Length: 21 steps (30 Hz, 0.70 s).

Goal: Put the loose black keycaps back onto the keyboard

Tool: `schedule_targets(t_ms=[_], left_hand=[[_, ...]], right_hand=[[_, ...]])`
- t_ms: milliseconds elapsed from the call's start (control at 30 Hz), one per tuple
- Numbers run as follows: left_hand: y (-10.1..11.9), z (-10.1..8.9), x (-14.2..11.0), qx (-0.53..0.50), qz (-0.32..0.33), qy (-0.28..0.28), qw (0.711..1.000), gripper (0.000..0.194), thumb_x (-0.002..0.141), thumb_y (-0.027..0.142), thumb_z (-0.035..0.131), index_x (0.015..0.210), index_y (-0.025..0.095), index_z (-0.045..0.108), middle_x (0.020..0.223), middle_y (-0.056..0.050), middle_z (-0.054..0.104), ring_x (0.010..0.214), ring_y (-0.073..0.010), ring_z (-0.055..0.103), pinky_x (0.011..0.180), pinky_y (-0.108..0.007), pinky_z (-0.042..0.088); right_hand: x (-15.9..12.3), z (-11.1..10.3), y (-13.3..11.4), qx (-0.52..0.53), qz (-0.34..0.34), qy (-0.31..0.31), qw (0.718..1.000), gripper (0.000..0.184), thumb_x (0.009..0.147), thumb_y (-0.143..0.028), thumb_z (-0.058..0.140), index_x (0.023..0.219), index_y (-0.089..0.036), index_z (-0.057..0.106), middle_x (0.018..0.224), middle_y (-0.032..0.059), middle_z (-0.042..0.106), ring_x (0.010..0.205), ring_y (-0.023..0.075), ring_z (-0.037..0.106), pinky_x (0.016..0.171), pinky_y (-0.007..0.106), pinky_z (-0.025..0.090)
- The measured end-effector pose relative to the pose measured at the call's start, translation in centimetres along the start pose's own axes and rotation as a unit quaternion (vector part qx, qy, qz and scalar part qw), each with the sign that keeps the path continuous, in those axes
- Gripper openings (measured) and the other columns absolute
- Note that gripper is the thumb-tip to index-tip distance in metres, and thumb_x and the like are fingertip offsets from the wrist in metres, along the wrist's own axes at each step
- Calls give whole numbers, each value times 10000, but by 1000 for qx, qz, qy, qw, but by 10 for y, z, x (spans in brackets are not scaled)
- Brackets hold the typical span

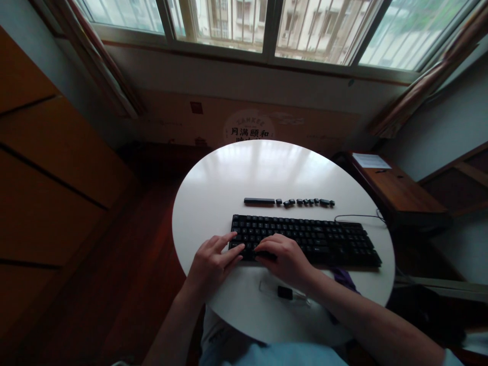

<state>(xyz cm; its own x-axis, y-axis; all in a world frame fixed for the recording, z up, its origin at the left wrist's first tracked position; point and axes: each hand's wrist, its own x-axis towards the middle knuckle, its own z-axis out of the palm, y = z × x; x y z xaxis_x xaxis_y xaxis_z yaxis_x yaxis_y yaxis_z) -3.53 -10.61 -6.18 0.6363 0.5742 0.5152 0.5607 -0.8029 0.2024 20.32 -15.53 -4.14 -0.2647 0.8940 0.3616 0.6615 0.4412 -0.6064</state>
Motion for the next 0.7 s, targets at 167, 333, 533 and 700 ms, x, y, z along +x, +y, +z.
schedule_targets(t_ms=[167, 333, 533, 700], left_hand=[[1, -1, 1, 0, 8, 12, 1000, 209, 942, 265, 606, 1110, 247, 730, 1257, -104, 658, 1006, -248, 632, 824, -409, 550], [4, -6, 4, 20, 17, 3, 1000, 188, 938, 254, 605, 1068, 248, 741, 1187, -92, 689, 973, -242, 636, 810, -399, 545], [11, -10, 11, 85, 28, -45, 995, 206, 912, 212, 613, 1077, 235, 735, 1171, -101, 697, 931, -254, 630, 736, -392, 547], [10, -7, 10, 52, 17, -29, 998, 196, 923, 214, 585, 1052, 222, 732, 1147, -98, 699, 924, -233, 638, 753, -374, 561]], right_hand=[[1, 7, 1, -19, -6, -7, 1000, 134, 800, -157, 756, 910, -233, 743, 929, 15, 756, 825, 184, 671, 757, 294, 500], [-1, 11, -1, -65, -27, -10, 997, 75, 851, -200, 717, 911, -229, 752, 933, 28, 754, 793, 181, 643, 730, 304, 486], [0, 13, -4, -124, -73, -6, 990, 208, 947, -227, 587, 802, -210, 735, 849, 43, 744, 732, 179, 615, 684, 318, 463], [1, 13, -5, -111, -71, -2, 991, 178, 938, -240, 606, 831, -210, 745, 886, 47, 751, 746, 179, 627, 693, 321, 473]])
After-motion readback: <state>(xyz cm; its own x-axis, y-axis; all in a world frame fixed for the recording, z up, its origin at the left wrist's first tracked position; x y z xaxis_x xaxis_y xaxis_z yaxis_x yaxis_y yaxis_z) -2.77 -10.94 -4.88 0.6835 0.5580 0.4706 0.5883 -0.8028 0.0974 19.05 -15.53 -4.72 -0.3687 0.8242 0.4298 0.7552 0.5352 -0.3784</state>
